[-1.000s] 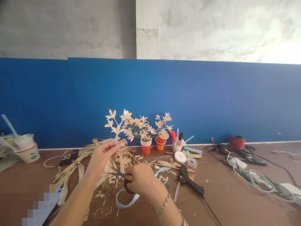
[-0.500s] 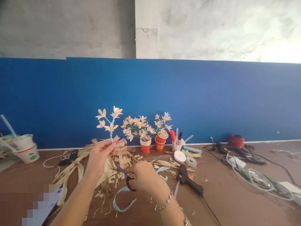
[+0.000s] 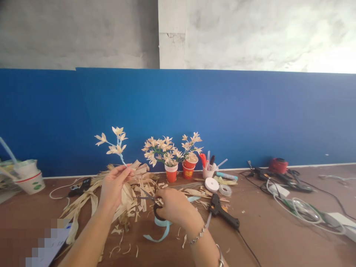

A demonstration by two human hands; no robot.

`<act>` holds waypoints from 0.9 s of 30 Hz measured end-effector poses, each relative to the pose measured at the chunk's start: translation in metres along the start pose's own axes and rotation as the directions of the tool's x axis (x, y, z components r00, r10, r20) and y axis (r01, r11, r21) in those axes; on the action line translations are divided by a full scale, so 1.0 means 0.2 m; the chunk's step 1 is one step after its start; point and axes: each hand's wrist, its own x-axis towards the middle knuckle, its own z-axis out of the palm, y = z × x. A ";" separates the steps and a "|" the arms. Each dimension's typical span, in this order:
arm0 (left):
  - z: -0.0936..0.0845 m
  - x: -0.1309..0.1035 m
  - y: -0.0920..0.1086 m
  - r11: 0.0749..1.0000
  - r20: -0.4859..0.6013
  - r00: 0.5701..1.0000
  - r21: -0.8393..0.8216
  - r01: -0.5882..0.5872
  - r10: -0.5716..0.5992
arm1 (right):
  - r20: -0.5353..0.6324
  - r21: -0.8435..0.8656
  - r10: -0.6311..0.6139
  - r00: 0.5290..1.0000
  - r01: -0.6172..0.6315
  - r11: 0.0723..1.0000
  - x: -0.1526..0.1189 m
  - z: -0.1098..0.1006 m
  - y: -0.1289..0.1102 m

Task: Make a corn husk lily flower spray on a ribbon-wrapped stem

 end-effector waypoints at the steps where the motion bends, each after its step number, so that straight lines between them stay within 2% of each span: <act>1: 0.00 0.00 0.00 1.000 -0.026 1.000 -0.017 -0.015 0.015 | 0.008 0.013 0.001 1.000 -0.001 1.000 0.00 0.00 0.01; 4: -0.01 0.02 0.01 0.996 -0.089 0.995 -0.079 -0.052 0.045 | 0.076 -0.006 0.045 0.996 -0.045 0.999 0.00 0.00 0.02; 7: -0.02 0.03 0.02 0.992 -0.108 0.993 -0.112 -0.058 0.046 | 0.158 -0.080 0.126 0.979 -0.114 0.990 0.00 0.01 0.03; 11: -0.01 0.01 0.02 0.994 -0.101 0.994 -0.096 -0.059 0.049 | 0.152 -0.166 0.188 0.970 -0.163 0.973 0.04 0.06 0.04; 14: 0.01 -0.01 0.03 0.994 -0.083 0.994 -0.080 -0.076 0.069 | 0.155 -0.232 0.281 0.947 -0.242 0.942 0.07 0.13 0.03; 17: 0.02 -0.02 0.03 0.993 -0.064 0.993 -0.068 -0.100 0.096 | 0.189 -0.235 0.321 0.928 -0.275 0.932 0.10 0.19 0.03; 22: 0.03 -0.05 0.03 0.995 -0.014 0.995 -0.025 -0.100 0.099 | 0.160 -0.052 0.271 0.949 -0.266 0.963 0.14 0.22 0.05; 25: 0.04 -0.07 0.02 0.995 0.002 0.995 -0.011 -0.102 0.102 | 0.141 0.258 0.208 0.968 -0.239 0.936 0.17 0.21 0.04; 27: 0.05 -0.08 0.01 0.994 0.006 0.994 -0.018 -0.106 0.106 | 0.137 0.536 0.133 0.982 -0.187 0.823 0.19 0.20 0.01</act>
